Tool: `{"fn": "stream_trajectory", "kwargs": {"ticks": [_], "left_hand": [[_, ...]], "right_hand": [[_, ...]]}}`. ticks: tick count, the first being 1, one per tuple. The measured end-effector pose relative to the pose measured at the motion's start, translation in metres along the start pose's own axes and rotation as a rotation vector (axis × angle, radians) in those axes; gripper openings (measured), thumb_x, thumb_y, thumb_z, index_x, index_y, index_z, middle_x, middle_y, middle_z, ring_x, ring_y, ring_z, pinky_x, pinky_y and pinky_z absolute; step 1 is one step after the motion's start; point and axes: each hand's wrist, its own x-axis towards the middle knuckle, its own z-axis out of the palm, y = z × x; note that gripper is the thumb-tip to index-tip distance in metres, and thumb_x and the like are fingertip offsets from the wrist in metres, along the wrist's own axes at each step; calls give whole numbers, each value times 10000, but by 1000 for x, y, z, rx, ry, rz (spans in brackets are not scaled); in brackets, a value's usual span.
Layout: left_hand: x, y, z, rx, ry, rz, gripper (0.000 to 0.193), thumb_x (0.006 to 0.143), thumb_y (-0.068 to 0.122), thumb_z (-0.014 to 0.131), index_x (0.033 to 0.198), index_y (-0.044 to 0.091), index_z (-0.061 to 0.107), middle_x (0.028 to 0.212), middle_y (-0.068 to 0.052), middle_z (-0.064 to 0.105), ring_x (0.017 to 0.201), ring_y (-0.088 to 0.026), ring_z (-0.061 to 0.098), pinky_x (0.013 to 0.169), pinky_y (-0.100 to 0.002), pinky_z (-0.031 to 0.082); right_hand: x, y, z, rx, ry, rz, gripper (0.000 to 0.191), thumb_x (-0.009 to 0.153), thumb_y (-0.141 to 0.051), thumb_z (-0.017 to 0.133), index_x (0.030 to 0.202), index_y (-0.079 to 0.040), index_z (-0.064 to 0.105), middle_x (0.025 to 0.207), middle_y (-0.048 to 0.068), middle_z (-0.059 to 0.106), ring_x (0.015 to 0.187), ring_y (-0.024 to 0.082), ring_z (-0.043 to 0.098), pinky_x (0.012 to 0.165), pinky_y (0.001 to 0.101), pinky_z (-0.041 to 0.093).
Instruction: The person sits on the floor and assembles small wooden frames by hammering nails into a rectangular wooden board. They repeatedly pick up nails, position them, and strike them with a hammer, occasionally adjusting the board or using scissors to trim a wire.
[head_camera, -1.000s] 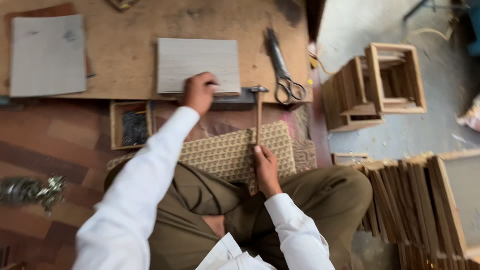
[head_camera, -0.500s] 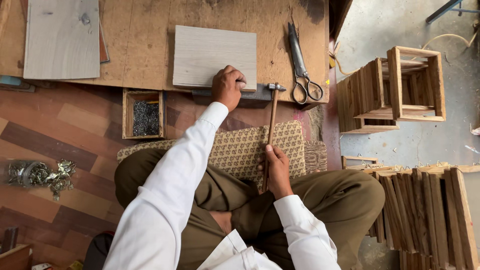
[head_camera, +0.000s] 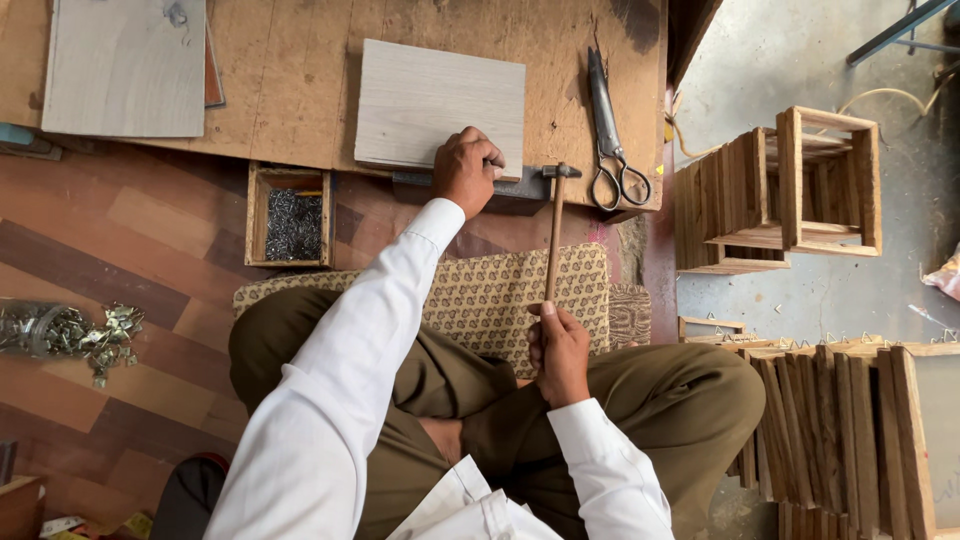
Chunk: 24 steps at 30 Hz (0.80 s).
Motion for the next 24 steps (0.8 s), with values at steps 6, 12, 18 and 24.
{"fn": "stream_trajectory", "kwargs": {"ticks": [6, 12, 18, 24], "left_hand": [[-2, 4, -2, 25, -4, -11, 88, 811, 14, 785, 769, 74, 736, 989, -35, 664, 998, -258, 623, 913, -389, 520], [-5, 4, 0, 54, 5, -2, 102, 817, 4, 775, 766, 88, 745, 983, -27, 665, 986, -250, 622, 914, -378, 514], [-4, 4, 0, 62, 24, 23, 100, 768, -8, 782, 739, 71, 728, 969, -36, 671, 970, -256, 631, 903, -384, 517], [-6, 3, -3, -31, 61, 34, 98, 767, -16, 790, 741, 57, 729, 961, -67, 682, 970, -289, 628, 856, -415, 520]], "right_hand": [[-14, -13, 11, -479, 201, -385, 256, 1013, -248, 646, 1055, -11, 730, 672, 18, 631, 553, 79, 551, 485, 268, 439], [-17, -19, 11, -638, 280, -573, 299, 993, -229, 680, 1179, -1, 733, 680, 33, 658, 606, 82, 576, 521, 279, 469], [-16, -27, 10, -741, 291, -498, 284, 991, -172, 693, 1220, -5, 709, 744, 26, 691, 594, 73, 600, 511, 279, 475], [-31, -36, 11, -594, 280, -790, 255, 1018, -116, 696, 1232, 22, 714, 747, 49, 686, 665, 71, 593, 590, 254, 495]]}}
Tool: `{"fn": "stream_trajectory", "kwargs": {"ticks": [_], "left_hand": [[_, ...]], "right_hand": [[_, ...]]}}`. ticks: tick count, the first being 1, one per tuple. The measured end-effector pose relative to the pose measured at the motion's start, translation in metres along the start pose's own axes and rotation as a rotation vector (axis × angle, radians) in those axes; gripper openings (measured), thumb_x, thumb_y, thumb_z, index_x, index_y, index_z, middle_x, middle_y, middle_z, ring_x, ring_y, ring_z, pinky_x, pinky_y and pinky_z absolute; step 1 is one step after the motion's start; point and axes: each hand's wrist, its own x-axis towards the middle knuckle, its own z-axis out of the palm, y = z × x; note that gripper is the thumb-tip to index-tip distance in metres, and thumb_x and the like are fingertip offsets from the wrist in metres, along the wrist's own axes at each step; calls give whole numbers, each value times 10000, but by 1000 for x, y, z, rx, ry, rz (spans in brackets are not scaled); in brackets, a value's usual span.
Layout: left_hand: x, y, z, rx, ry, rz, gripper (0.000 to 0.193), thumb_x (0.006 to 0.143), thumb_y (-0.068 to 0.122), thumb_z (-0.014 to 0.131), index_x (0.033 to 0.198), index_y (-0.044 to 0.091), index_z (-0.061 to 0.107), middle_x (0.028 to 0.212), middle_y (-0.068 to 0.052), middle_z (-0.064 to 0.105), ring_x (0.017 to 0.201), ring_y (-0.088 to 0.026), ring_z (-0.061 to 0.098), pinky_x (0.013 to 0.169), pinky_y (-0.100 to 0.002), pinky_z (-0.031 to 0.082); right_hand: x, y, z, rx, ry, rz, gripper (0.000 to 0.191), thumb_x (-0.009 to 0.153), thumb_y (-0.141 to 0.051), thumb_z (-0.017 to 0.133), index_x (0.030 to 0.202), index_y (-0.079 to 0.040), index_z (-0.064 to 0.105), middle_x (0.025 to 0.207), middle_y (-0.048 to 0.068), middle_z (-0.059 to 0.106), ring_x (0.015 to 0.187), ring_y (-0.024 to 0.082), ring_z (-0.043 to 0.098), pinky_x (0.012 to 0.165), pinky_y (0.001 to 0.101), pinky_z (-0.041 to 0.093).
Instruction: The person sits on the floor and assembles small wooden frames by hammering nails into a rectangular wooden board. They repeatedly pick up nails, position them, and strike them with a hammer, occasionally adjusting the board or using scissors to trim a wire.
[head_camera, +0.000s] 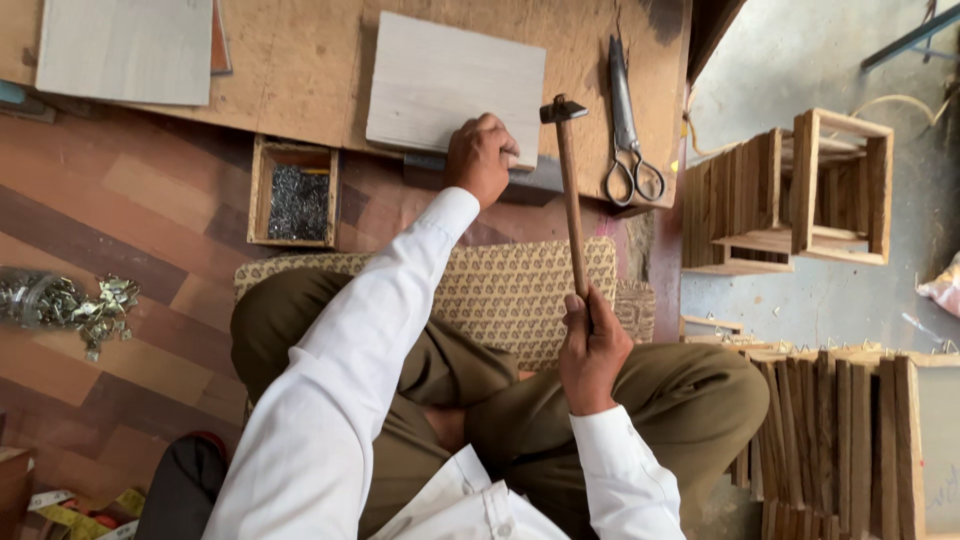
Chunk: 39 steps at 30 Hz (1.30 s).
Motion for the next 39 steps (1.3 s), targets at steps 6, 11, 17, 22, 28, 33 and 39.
{"fn": "stream_trajectory", "kwargs": {"ticks": [6, 11, 17, 22, 28, 33, 39], "left_hand": [[1, -6, 6, 62, -2, -11, 107, 790, -34, 770, 744, 45, 713, 959, -57, 679, 951, -275, 637, 845, -404, 538], [3, -22, 14, -27, 56, 45, 125, 754, -63, 762, 744, 50, 707, 955, -72, 676, 929, -276, 651, 834, -400, 548], [9, -40, 18, -111, 51, -20, 181, 721, -124, 726, 717, 7, 601, 1001, -123, 652, 903, -299, 666, 767, -397, 556], [11, -42, 21, -63, 66, 10, 208, 685, -156, 681, 689, 35, 599, 1011, -117, 650, 900, -308, 670, 762, -387, 569], [7, -37, 17, -40, 37, -28, 181, 788, -158, 660, 783, 21, 631, 1050, -97, 660, 941, -300, 669, 808, -408, 558], [-2, -16, 6, 6, -56, 45, 178, 732, 31, 827, 870, 103, 741, 1091, -71, 625, 993, -275, 631, 908, -389, 534], [3, -16, -4, -1, -166, 123, 125, 668, 28, 844, 717, 132, 796, 1200, -51, 690, 1110, -277, 604, 949, -418, 496]], "right_hand": [[12, 1, 2, -224, -168, 158, 252, 1006, -141, 694, 1208, 8, 719, 724, 48, 691, 575, 93, 593, 513, 280, 472], [15, -4, -2, -114, -100, 218, 290, 992, -148, 699, 1221, 29, 717, 736, 65, 698, 600, 93, 590, 508, 274, 468], [9, -5, -10, 27, 36, -172, 264, 1073, -134, 672, 1254, 58, 685, 828, 60, 701, 745, 75, 628, 657, 250, 523], [16, 5, 8, -338, -199, 46, 226, 1022, -128, 681, 1196, 8, 729, 763, 62, 695, 582, 97, 616, 501, 281, 472], [13, 1, -2, -86, 36, -169, 214, 1085, -108, 650, 1238, 34, 696, 778, 51, 659, 668, 99, 589, 580, 272, 484], [14, 13, 2, 328, -146, 264, 253, 1062, -184, 611, 1160, 24, 716, 714, 19, 607, 555, 72, 501, 456, 237, 384], [4, 45, 16, 654, -199, 744, 310, 1049, -247, 579, 1152, 31, 671, 665, 27, 558, 452, 94, 417, 387, 250, 321]]}}
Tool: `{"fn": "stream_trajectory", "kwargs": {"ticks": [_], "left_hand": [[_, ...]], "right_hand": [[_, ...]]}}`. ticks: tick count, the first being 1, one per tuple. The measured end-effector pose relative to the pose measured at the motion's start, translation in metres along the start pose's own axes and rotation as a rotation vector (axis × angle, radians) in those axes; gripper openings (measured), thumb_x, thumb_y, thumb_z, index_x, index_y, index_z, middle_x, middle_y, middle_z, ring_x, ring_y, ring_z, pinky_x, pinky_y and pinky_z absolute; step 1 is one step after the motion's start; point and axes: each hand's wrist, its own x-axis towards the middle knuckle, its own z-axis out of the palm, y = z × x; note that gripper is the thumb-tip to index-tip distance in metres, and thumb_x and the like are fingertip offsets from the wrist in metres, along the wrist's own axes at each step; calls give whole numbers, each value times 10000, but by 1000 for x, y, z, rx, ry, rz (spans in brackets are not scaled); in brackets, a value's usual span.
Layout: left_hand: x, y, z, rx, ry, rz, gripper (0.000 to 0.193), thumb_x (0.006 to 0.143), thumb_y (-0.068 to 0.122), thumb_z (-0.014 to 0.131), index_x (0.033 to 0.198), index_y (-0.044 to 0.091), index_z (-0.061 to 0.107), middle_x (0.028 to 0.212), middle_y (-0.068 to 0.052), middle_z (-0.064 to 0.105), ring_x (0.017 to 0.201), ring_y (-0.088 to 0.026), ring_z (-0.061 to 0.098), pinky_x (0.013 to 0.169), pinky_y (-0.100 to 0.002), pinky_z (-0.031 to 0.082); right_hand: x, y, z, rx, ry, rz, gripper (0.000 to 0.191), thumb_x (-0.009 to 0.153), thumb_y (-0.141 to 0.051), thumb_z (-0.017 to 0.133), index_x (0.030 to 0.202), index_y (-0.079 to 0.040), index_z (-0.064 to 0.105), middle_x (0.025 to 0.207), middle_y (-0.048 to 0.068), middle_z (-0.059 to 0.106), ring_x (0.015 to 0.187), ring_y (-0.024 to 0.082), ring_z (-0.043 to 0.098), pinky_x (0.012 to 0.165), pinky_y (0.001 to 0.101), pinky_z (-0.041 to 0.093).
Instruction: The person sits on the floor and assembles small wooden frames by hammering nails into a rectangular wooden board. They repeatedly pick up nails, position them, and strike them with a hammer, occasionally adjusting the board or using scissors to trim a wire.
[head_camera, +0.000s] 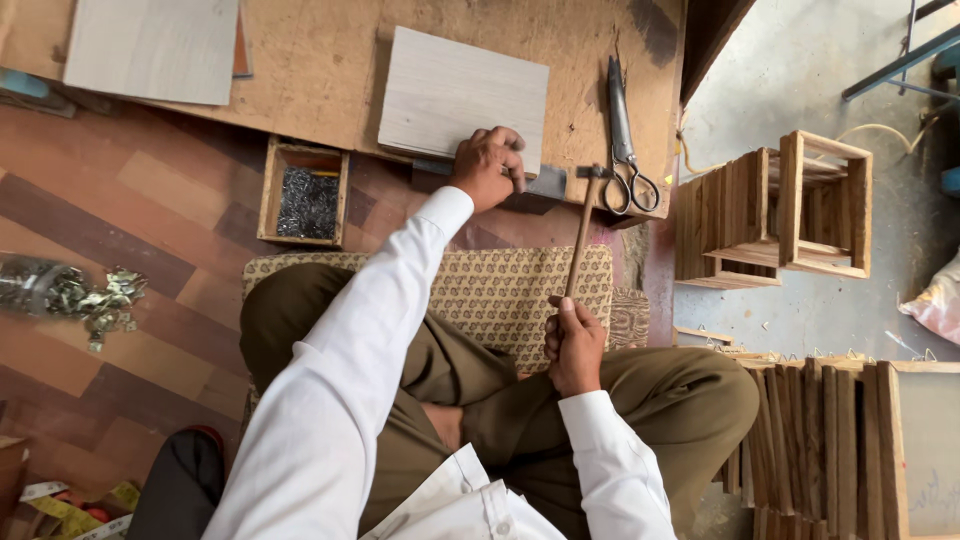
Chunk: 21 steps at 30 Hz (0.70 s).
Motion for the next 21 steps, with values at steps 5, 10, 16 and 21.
{"fn": "stream_trajectory", "kwargs": {"ticks": [5, 10, 16, 21], "left_hand": [[2, -30, -24, -478, 66, -97, 196, 795, -71, 608, 834, 89, 715, 1197, -33, 764, 1046, -194, 725, 904, -321, 603], [-43, -63, -119, -86, 93, -82, 114, 820, 6, 784, 868, 74, 707, 900, -75, 753, 862, -202, 717, 820, -356, 591], [-140, -114, -193, 484, -321, -462, 291, 755, -42, 669, 990, 66, 802, 1114, -246, 717, 1033, -433, 690, 949, -485, 546], [-157, -131, -167, 495, -364, -477, 412, 796, -55, 615, 1141, 107, 770, 1165, -228, 711, 1053, -438, 689, 952, -499, 552]], "right_hand": [[8, 9, -6, 14, -27, 67, 314, 1045, -256, 559, 1151, 15, 677, 682, 40, 562, 470, 104, 413, 402, 259, 321], [17, 11, -11, 102, -97, 148, 326, 1056, -261, 535, 1159, 19, 667, 704, 46, 562, 505, 121, 435, 434, 276, 343], [21, 15, -10, 86, -88, 168, 355, 1059, -291, 526, 1169, 12, 676, 689, 56, 560, 496, 126, 416, 441, 272, 341], [19, 16, -9, 86, -86, 164, 352, 1060, -288, 524, 1174, 6, 680, 693, 44, 558, 509, 119, 436, 445, 267, 337]]}}
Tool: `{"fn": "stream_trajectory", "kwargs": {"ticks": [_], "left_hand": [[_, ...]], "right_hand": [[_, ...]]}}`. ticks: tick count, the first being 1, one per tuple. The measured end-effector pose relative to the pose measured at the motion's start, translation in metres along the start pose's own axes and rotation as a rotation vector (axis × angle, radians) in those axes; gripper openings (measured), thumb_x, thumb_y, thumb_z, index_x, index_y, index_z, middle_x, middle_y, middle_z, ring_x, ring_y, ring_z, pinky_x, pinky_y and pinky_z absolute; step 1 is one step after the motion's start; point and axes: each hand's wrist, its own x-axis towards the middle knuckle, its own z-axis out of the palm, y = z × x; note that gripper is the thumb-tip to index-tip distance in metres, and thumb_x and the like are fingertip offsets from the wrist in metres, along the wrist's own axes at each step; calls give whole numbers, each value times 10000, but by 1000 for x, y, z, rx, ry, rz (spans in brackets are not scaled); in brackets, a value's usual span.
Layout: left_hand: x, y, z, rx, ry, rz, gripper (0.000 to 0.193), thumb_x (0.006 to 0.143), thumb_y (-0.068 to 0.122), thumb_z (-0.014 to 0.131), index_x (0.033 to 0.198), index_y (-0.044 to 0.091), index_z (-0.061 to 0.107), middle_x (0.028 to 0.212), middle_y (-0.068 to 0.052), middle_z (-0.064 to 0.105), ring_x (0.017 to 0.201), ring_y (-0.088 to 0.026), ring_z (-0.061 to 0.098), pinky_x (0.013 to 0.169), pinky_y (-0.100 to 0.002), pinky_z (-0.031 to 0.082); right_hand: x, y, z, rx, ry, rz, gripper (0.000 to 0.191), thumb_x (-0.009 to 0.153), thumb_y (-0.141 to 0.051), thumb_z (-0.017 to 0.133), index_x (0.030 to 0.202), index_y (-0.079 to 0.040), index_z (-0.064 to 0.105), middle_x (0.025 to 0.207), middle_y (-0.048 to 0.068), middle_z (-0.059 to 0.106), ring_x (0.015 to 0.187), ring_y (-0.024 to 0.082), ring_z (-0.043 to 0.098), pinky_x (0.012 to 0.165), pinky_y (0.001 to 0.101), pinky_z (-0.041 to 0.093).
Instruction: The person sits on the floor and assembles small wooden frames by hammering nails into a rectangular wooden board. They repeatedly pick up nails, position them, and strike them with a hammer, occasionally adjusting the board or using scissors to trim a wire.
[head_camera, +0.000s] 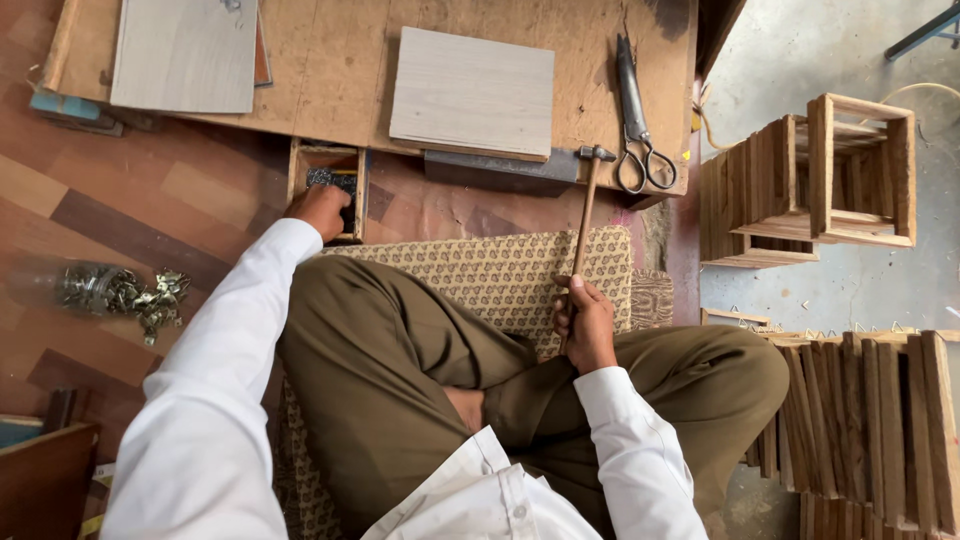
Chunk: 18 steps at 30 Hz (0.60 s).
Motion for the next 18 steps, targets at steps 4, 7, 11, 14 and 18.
{"fn": "stream_trajectory", "kwargs": {"ticks": [4, 7, 11, 14, 18], "left_hand": [[1, 1, 2, -5, 29, 20, 426, 774, -60, 613, 1122, 120, 782, 1141, -231, 709, 1024, -440, 679, 912, -506, 546], [-2, 0, -1, -74, 98, 83, 306, 796, 9, 669, 1071, 78, 784, 1095, -230, 727, 974, -435, 696, 900, -484, 563], [-5, 0, -1, -163, 146, -10, 181, 808, 76, 742, 981, 57, 794, 993, -214, 750, 908, -394, 723, 869, -444, 589], [-6, -1, -2, -252, 166, -61, 120, 798, 53, 775, 918, 42, 783, 928, -177, 766, 845, -338, 742, 819, -418, 593], [-9, -4, -5, -448, 150, -163, 181, 820, -19, 757, 982, 61, 744, 885, -144, 765, 780, -265, 756, 744, -387, 607]], "right_hand": [[-1, 0, 0, -18, -2, -15, 345, 1064, -287, 533, 1172, 7, 677, 688, 44, 555, 505, 120, 428, 446, 268, 336], [-1, 1, 0, -17, 1, -17, 350, 1065, -281, 530, 1170, 15, 685, 698, 41, 567, 512, 118, 442, 450, 266, 341], [-1, 0, 1, -3, -11, -12, 340, 1066, -288, 529, 1168, 1, 677, 696, 40, 571, 511, 115, 442, 449, 266, 345], [-1, 0, 1, -7, -13, -11, 342, 1066, -290, 526, 1162, -3, 685, 693, 42, 572, 514, 114, 447, 450, 267, 350], [-2, 0, 2, -11, -10, -10, 330, 1066, -295, 529, 1151, -14, 678, 693, 39, 576, 514, 114, 449, 448, 267, 349]]}}
